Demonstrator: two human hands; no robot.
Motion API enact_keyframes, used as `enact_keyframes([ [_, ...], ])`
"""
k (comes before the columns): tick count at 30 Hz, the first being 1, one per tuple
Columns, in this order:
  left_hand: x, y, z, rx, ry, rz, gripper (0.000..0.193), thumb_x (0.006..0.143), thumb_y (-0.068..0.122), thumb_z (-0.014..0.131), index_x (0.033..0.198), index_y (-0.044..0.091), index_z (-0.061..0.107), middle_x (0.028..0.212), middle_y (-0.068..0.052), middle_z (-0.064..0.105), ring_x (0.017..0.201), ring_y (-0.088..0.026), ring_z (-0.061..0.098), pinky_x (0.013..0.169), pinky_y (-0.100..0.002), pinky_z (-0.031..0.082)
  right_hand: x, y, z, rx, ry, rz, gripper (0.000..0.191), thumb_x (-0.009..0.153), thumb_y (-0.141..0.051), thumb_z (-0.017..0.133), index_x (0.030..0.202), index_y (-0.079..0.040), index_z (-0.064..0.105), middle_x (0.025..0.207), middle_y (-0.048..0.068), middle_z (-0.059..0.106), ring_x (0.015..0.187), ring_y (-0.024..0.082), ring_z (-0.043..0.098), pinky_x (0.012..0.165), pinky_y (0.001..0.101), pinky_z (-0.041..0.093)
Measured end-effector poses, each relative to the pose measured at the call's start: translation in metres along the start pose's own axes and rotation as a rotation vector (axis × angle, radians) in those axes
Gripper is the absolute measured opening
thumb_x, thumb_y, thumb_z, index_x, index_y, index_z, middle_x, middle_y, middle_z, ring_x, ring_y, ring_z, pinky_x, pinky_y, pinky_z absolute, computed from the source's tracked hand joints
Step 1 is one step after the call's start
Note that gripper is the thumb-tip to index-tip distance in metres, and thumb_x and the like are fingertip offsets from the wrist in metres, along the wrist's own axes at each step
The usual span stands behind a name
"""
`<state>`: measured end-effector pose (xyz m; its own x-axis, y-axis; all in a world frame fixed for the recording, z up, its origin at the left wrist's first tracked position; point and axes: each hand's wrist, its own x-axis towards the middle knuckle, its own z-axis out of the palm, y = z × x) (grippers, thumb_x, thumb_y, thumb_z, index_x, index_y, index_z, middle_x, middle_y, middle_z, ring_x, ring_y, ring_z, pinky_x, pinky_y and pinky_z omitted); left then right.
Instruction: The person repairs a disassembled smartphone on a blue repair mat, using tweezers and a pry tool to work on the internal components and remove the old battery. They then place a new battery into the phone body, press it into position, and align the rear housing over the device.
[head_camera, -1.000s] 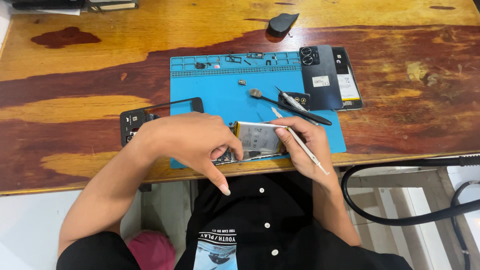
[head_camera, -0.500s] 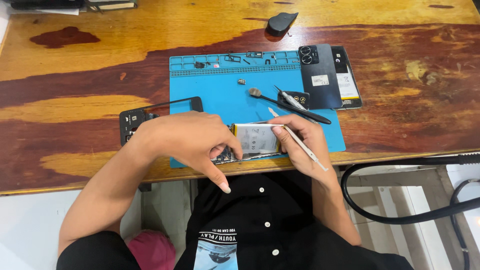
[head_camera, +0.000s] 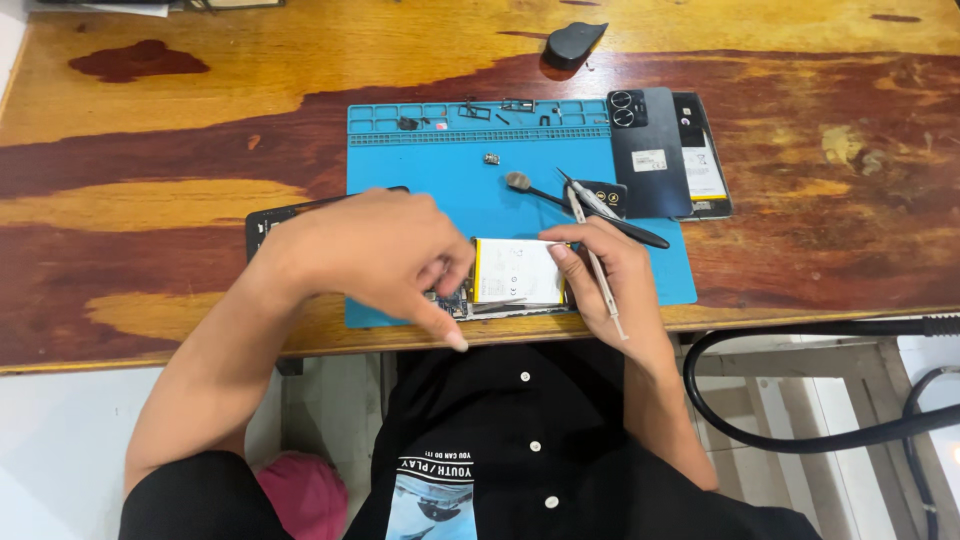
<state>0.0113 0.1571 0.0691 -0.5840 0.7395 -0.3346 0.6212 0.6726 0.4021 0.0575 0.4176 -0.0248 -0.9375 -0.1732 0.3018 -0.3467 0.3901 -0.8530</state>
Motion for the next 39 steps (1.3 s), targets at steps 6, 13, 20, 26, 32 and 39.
enact_keyframes([
  [6,0.005,-0.008,0.006,0.208,0.374,0.027,0.088,0.042,0.063,0.092,0.102,0.008,0.059,0.089,-0.009,0.068,0.088,-0.033,0.065,0.069,-0.046,0.050,0.003,-0.008,0.000,-0.142,0.018,-0.120,0.014,0.101,-0.008,0.064,0.110,-0.003,0.074,0.080,0.005,0.058,0.069,0.013,0.055,0.063,0.0273,0.043],
  [13,0.019,0.002,0.026,0.325,0.346,0.146,0.104,0.037,0.067,0.092,0.112,0.003,0.057,0.109,-0.012,0.061,0.101,-0.035,0.059,0.075,-0.048,0.050,0.004,-0.006,0.003,-0.180,0.027,-0.120,0.013,0.100,-0.007,0.065,0.109,-0.004,0.074,0.080,0.005,0.059,0.069,0.014,0.054,0.063,0.0277,0.043],
  [20,0.023,0.003,0.032,0.312,0.288,0.121,0.091,0.051,0.066,0.090,0.104,0.000,0.058,0.104,-0.011,0.060,0.102,-0.032,0.060,0.076,-0.048,0.052,0.002,-0.005,0.003,-0.186,0.046,-0.105,0.012,0.097,-0.007,0.071,0.108,-0.004,0.076,0.079,0.005,0.058,0.066,0.012,0.051,0.060,0.0268,0.041],
  [26,0.024,0.004,0.032,0.321,0.278,0.111,0.080,0.054,0.064,0.088,0.100,0.002,0.067,0.103,-0.009,0.061,0.103,-0.031,0.060,0.079,-0.048,0.051,0.003,-0.004,0.003,-0.179,0.045,-0.090,0.012,0.096,-0.009,0.073,0.106,-0.004,0.076,0.077,0.003,0.058,0.063,0.011,0.050,0.058,0.0265,0.040],
  [32,0.026,-0.002,0.034,0.274,0.391,0.231,0.075,0.055,0.061,0.088,0.101,0.004,0.069,0.104,-0.010,0.063,0.102,-0.032,0.060,0.077,-0.048,0.050,0.003,0.000,0.002,-0.137,0.083,-0.040,0.015,0.091,-0.011,0.077,0.104,-0.003,0.076,0.073,0.002,0.056,0.059,0.009,0.048,0.054,0.0256,0.038],
  [39,0.023,-0.014,0.026,0.053,0.305,0.137,0.084,0.052,0.063,0.089,0.109,0.007,0.064,0.100,-0.008,0.066,0.094,-0.031,0.065,0.073,-0.046,0.052,0.002,0.002,0.003,-0.135,0.107,-0.039,0.009,0.092,-0.009,0.075,0.098,-0.003,0.074,0.072,0.000,0.055,0.059,0.006,0.047,0.055,0.0240,0.037],
])
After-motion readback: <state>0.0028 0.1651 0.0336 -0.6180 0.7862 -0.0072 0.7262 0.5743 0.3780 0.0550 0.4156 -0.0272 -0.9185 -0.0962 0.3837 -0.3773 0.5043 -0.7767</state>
